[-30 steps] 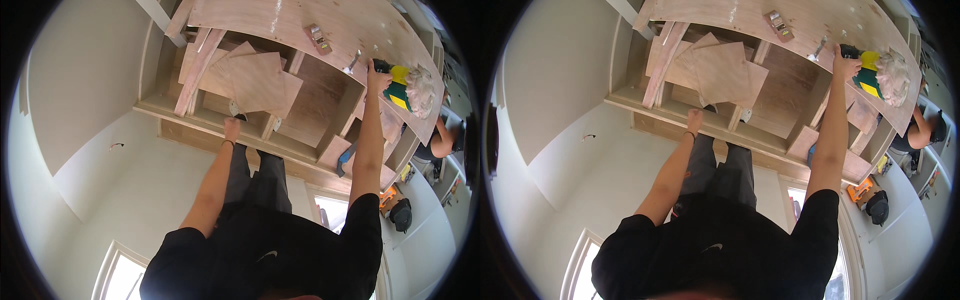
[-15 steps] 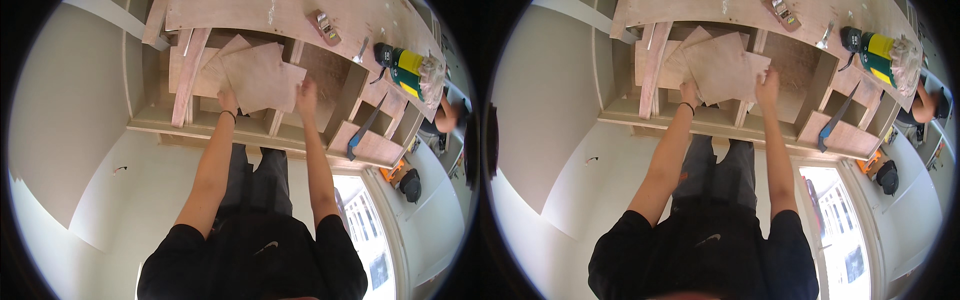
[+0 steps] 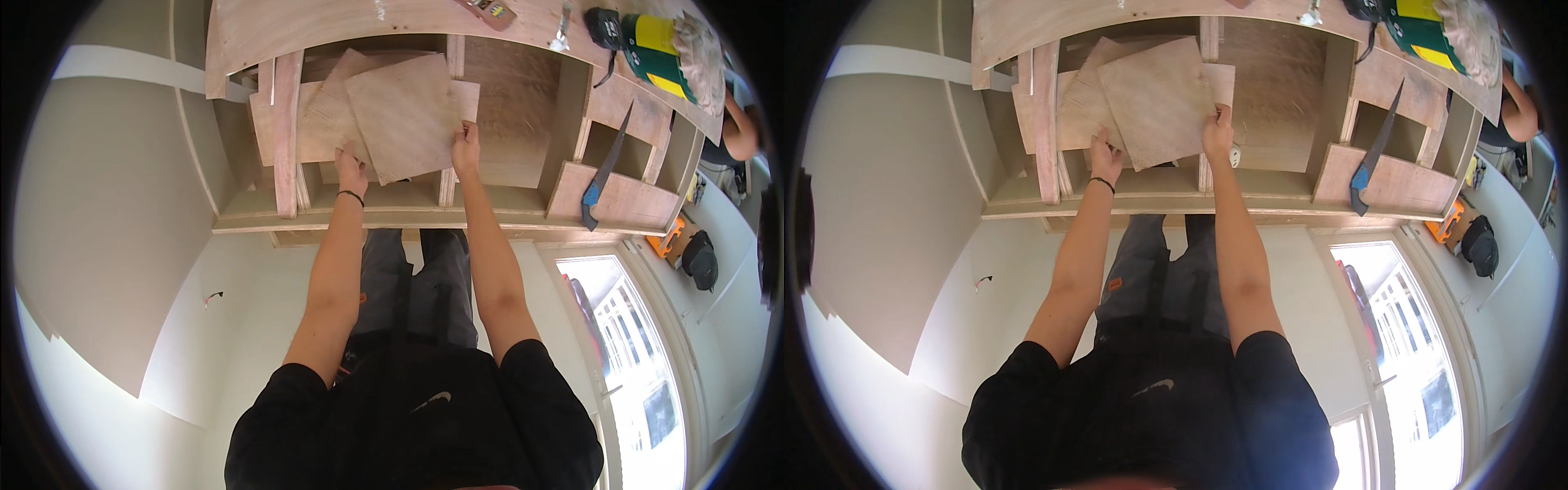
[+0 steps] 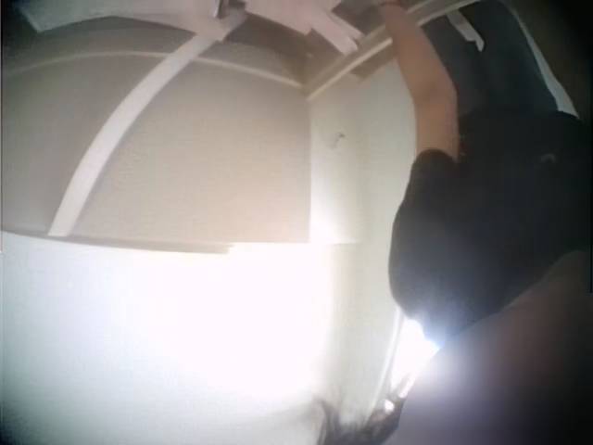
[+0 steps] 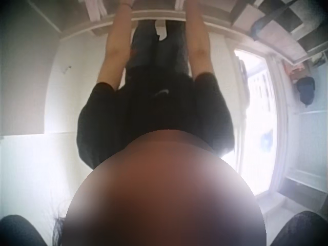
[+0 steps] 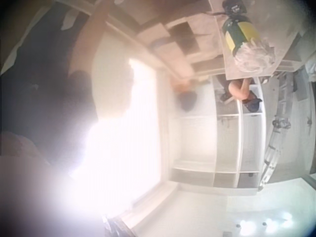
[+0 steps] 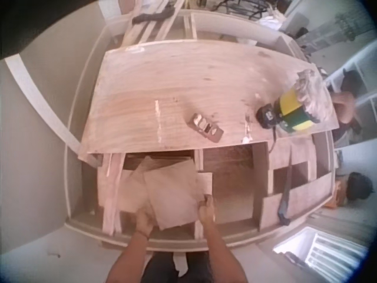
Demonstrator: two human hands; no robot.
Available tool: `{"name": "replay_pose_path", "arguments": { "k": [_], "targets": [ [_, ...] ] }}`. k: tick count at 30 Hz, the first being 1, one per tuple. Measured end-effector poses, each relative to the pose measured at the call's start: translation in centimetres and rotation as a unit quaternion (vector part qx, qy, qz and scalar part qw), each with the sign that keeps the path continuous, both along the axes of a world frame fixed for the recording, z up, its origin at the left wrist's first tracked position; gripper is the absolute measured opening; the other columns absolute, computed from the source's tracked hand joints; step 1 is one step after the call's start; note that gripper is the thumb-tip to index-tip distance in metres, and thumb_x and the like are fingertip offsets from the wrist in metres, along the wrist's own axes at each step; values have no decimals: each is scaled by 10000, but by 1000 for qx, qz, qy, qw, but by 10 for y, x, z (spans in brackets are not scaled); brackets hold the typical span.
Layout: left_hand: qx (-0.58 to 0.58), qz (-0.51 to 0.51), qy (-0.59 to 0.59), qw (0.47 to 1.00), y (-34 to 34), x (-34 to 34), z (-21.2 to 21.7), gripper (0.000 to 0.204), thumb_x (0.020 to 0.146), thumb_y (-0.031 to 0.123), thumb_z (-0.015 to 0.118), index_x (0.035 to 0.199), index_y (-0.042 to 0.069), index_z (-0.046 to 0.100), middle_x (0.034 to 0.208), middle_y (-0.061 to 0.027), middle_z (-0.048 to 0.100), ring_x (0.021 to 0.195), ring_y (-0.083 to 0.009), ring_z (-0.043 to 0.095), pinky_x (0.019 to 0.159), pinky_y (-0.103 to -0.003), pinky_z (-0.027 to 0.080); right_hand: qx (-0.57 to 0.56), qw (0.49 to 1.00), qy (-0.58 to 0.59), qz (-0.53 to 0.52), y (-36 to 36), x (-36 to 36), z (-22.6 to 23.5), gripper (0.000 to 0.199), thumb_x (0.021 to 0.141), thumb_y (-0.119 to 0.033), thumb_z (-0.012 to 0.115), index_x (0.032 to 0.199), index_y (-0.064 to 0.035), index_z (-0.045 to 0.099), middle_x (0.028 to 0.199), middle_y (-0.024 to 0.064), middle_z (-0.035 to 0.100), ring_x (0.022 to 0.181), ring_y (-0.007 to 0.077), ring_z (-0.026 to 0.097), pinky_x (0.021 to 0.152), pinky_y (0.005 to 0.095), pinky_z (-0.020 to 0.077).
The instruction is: The person measures a wooden frame with a tape measure, then uses a utility knife to score and cut a piece of plywood. They place the cut piece into a compartment of the wooden structure and use a hand saw to trim the edges for a precise fit.
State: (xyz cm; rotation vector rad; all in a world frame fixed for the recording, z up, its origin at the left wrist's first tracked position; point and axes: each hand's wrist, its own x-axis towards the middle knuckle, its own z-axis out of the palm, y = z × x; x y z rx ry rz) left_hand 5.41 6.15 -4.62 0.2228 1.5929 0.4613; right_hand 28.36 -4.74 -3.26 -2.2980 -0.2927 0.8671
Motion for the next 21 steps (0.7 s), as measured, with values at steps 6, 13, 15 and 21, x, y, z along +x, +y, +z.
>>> {"name": "replay_pose_path", "arguments": {
  "k": [6,13,15,21],
  "targets": [
    [110,114,121,980,-11,25,27,625,1032,494,449,1459,58,313,1459,-158,427,1237,-287,477,997,-466,446,-24,981,-151,-118,-59,43,16,263,984,-138,445,1221,-49,520,1082,292,636,994,499,593,861,527,457],
    [248,-24,308,918,-19,11,62,661,1028,557,394,1172,-74,532,1139,-235,598,997,-331,573,900,-413,473,-19,985,-160,-68,-93,90,0,288,971,-130,429,1242,-64,497,1103,293,636,1015,507,592,862,555,452],
    [273,-86,333,898,-19,10,61,664,1031,552,391,1066,-88,565,1012,-231,622,911,-323,572,850,-401,469,4,990,-129,-59,-87,84,-13,308,965,-135,436,1258,-65,497,1105,289,640,1022,504,594,875,550,456],
    [298,-249,333,859,-2,19,34,663,1033,545,394,893,-81,559,785,-198,588,740,-297,509,751,-410,440,10,992,-123,-22,-50,46,-37,337,950,-163,494,1272,-72,528,1135,261,607,1062,473,573,926,514,455]
  ]
}}
